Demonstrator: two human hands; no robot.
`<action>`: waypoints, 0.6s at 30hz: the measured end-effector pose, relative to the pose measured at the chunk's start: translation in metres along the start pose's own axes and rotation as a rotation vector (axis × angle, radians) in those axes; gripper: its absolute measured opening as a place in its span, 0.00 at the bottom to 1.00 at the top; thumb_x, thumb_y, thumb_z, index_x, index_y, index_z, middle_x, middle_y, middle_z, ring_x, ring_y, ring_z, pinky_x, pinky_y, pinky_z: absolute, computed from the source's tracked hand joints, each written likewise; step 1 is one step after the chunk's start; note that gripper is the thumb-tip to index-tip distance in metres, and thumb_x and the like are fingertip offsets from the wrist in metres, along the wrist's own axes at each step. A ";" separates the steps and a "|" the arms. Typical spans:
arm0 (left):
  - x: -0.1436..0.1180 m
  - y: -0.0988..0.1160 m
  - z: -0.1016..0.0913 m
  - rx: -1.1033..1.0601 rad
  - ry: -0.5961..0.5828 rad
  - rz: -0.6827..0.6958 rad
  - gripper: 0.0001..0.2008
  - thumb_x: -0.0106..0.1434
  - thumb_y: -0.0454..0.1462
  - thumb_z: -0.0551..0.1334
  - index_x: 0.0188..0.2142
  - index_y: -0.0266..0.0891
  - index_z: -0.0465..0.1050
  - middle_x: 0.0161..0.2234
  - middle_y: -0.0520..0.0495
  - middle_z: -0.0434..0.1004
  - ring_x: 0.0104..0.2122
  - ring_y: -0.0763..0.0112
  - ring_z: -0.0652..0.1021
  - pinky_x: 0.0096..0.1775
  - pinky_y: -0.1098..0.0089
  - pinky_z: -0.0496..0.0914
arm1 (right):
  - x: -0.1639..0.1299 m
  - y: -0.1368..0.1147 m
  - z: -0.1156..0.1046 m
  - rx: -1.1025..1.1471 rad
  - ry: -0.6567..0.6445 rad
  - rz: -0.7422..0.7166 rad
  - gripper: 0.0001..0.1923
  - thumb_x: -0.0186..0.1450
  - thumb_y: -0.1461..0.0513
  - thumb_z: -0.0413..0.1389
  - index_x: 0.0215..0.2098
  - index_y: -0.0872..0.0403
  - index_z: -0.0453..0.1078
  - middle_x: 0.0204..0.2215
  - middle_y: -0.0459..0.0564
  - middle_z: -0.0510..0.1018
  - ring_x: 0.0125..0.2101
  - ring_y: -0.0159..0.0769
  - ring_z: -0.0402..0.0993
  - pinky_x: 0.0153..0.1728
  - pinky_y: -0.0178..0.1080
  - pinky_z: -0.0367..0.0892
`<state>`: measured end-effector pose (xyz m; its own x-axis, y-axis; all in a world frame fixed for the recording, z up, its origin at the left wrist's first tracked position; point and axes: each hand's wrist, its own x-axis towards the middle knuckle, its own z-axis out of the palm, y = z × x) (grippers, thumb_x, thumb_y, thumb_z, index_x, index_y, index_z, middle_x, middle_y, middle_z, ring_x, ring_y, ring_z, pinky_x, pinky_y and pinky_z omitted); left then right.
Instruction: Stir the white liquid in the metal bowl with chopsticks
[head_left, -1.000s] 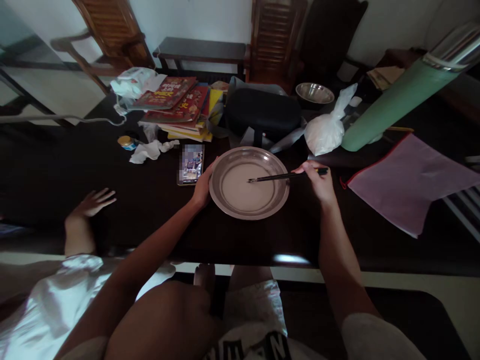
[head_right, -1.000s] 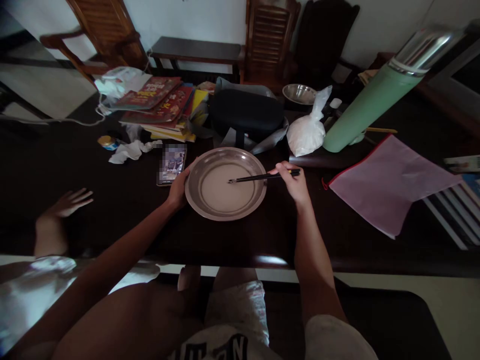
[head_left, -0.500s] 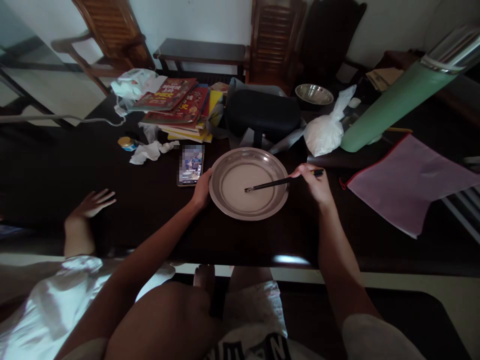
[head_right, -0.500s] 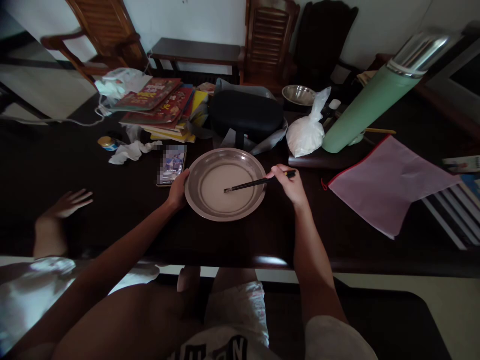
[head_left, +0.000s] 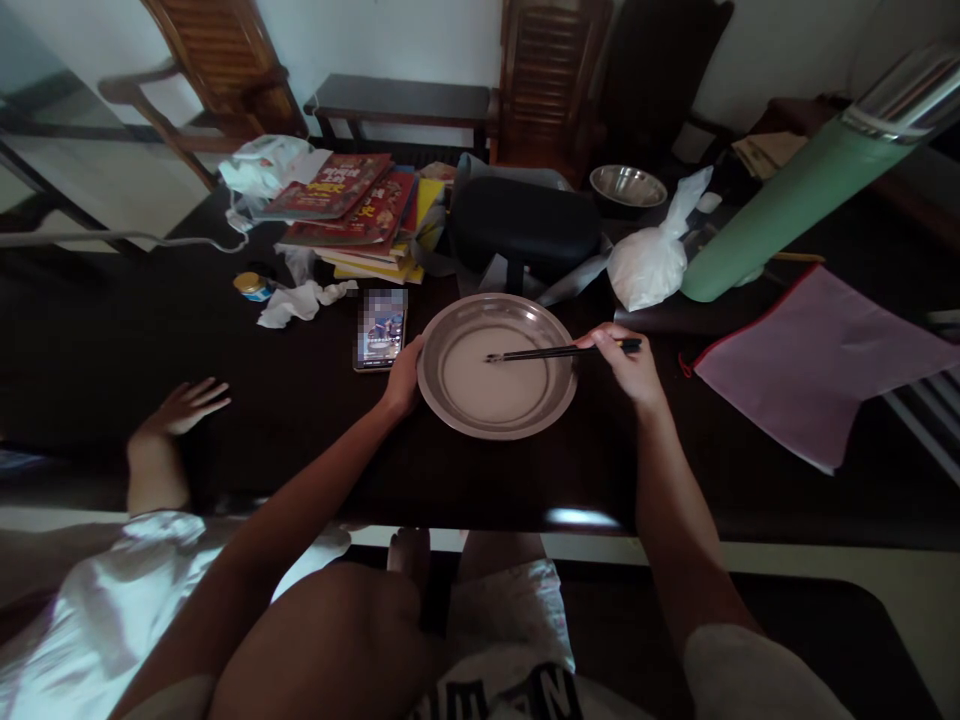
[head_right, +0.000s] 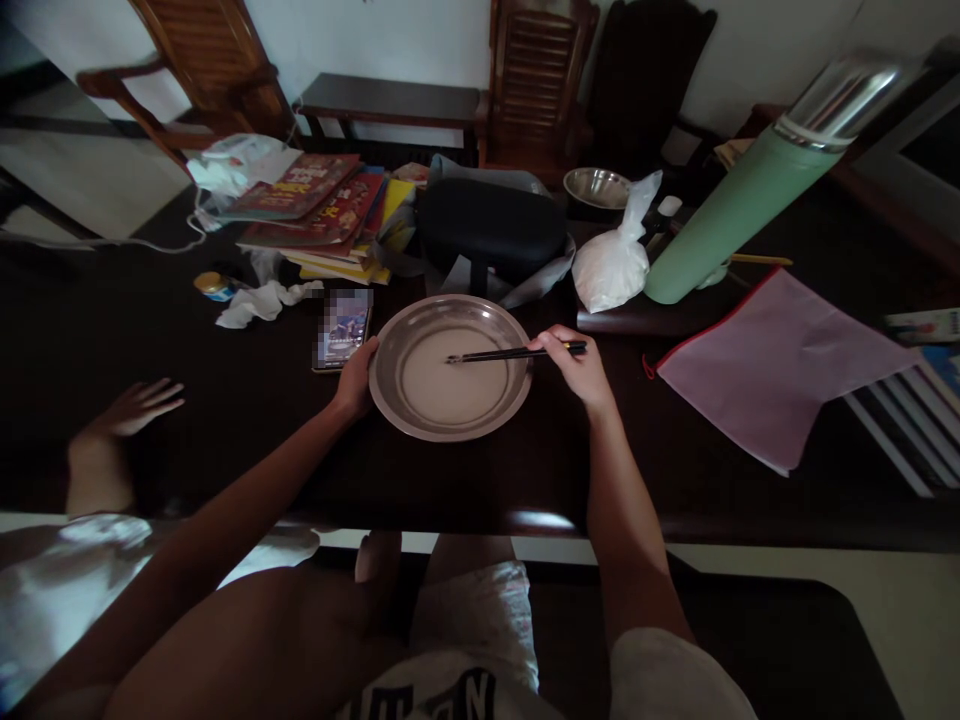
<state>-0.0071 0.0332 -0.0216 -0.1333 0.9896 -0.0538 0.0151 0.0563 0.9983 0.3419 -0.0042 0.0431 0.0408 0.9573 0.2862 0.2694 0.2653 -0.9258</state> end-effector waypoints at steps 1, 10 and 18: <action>0.000 0.001 0.001 0.004 0.002 0.006 0.16 0.65 0.50 0.61 0.26 0.44 0.72 0.31 0.46 0.79 0.38 0.57 0.79 0.42 0.62 0.76 | 0.000 0.001 -0.001 0.014 0.044 0.003 0.25 0.62 0.36 0.64 0.27 0.45 0.82 0.28 0.47 0.87 0.33 0.44 0.85 0.44 0.50 0.77; -0.003 0.006 0.006 -0.063 0.022 -0.078 0.17 0.67 0.48 0.60 0.26 0.43 0.74 0.29 0.47 0.80 0.37 0.58 0.80 0.42 0.62 0.77 | -0.001 -0.004 0.000 -0.016 -0.020 0.015 0.26 0.62 0.35 0.63 0.28 0.46 0.82 0.29 0.48 0.88 0.36 0.46 0.86 0.46 0.50 0.77; -0.004 0.007 0.002 -0.020 0.012 0.027 0.15 0.65 0.48 0.63 0.25 0.45 0.72 0.28 0.48 0.77 0.41 0.56 0.80 0.47 0.61 0.76 | -0.001 -0.001 0.000 0.026 -0.009 0.029 0.26 0.63 0.36 0.63 0.25 0.45 0.80 0.26 0.47 0.86 0.33 0.45 0.85 0.44 0.51 0.78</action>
<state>-0.0041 0.0305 -0.0142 -0.1453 0.9890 -0.0269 -0.0013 0.0269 0.9996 0.3414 -0.0056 0.0433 0.0399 0.9657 0.2566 0.2432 0.2397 -0.9399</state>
